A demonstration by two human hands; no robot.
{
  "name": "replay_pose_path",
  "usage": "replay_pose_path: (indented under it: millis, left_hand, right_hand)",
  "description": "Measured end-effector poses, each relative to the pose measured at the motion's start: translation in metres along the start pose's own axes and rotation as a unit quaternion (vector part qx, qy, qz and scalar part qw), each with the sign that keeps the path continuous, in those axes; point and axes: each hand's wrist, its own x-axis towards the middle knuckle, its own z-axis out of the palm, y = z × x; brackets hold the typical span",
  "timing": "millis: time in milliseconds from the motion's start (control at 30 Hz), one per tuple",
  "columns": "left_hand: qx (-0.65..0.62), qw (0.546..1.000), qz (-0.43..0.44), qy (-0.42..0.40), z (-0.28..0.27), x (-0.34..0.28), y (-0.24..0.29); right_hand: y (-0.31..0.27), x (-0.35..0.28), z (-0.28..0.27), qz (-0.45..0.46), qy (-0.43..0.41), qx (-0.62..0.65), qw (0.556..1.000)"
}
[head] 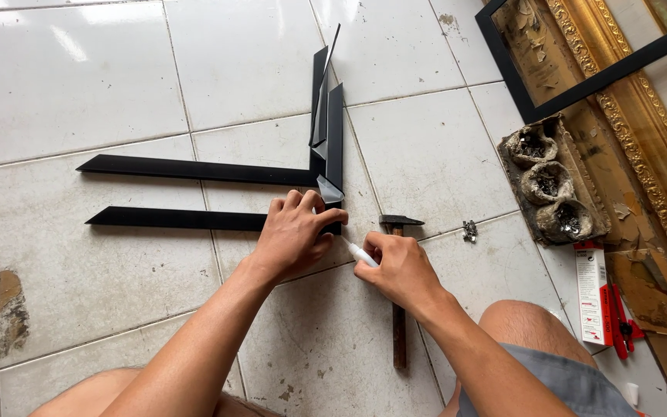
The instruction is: Assembling a black picture frame by applying glue to the mitered corners and joining them together.
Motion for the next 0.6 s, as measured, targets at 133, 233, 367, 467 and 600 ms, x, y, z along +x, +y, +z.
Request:
replay_pose_path:
  millis: [133,233,367,467,600]
  left_hand:
    - [0.0,1.0,-0.001,-0.001,-0.0015,-0.0002,0.0013]
    - [0.002,1.0,0.0,0.001,-0.0008,0.0002,0.0004]
    - [0.001,1.0,0.001,0.001,-0.0002,-0.0008,0.0004]
    - [-0.002,1.0,0.003,0.001,-0.0006,-0.0007,0.0]
    - [0.003,1.0,0.001,0.002,-0.0022,-0.0004,0.0011]
  right_hand:
    - [0.0005,0.0004,0.0002,0.004,0.0,-0.001,1.0]
    - [0.0006,0.0007,0.0003,0.007,-0.003,0.005,1.0]
    - [-0.0009,-0.0012,-0.0005,0.01,-0.001,0.017,1.0]
    - [0.0015,0.0,0.0009,0.011,0.001,0.021,1.0]
    - [0.0037,0.0017,0.0025,0.008,0.001,0.019,1.0]
